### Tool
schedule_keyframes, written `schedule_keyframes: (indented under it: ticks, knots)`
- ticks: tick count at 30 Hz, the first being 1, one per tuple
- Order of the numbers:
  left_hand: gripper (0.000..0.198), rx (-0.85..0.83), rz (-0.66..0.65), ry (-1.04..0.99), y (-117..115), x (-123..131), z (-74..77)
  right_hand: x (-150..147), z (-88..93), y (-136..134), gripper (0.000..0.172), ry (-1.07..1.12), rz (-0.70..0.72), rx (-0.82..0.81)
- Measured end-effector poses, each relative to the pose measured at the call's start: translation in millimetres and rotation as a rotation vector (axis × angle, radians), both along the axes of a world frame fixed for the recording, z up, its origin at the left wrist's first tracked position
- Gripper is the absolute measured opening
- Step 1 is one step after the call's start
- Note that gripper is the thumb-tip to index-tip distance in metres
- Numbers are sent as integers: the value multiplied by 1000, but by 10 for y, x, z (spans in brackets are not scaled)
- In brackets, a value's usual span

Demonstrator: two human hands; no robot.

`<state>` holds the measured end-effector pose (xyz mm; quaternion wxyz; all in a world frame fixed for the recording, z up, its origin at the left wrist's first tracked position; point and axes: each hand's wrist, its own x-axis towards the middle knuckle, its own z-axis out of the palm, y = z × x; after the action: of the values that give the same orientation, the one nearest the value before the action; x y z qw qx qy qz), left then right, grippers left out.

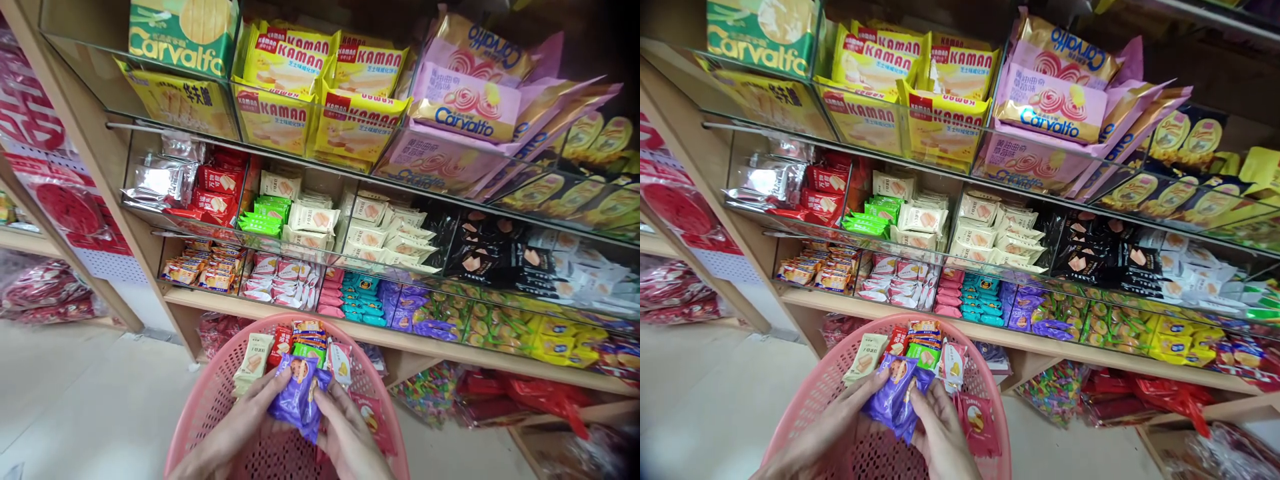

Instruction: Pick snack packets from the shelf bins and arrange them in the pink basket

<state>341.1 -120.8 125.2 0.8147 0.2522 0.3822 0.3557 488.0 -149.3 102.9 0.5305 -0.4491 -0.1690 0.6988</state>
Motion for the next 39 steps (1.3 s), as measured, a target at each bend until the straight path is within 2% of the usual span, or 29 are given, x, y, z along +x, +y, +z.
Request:
schedule_keyframes:
  ticks: [5,8,12,21,26,33,39]
  knots:
    - [50,-78,122,-13,60,-33,-72,16,5,-9,50,1,-105,-35]
    - [54,-103,153,-98,115,-71,-70,37,-1,-10,51,9,-148,-56]
    - [56,-105,132,-142,136,-122,-21,64,-79,-15,51,18,-134,-59]
    - [41,80,7,113,27,-46,-26,-21,-217,-34,52,80,-70,12]
    - [37,175,-62,60,23,-28,15,-25,-220,-52,50,89,-30,-7]
    - [40,106,12,38,37,-120,-24,-66,-129,-62,50,121,-89,-48]
    - [41,46,156,53,103,-220,-11,-79,-155,-46,50,108,-183,-69]
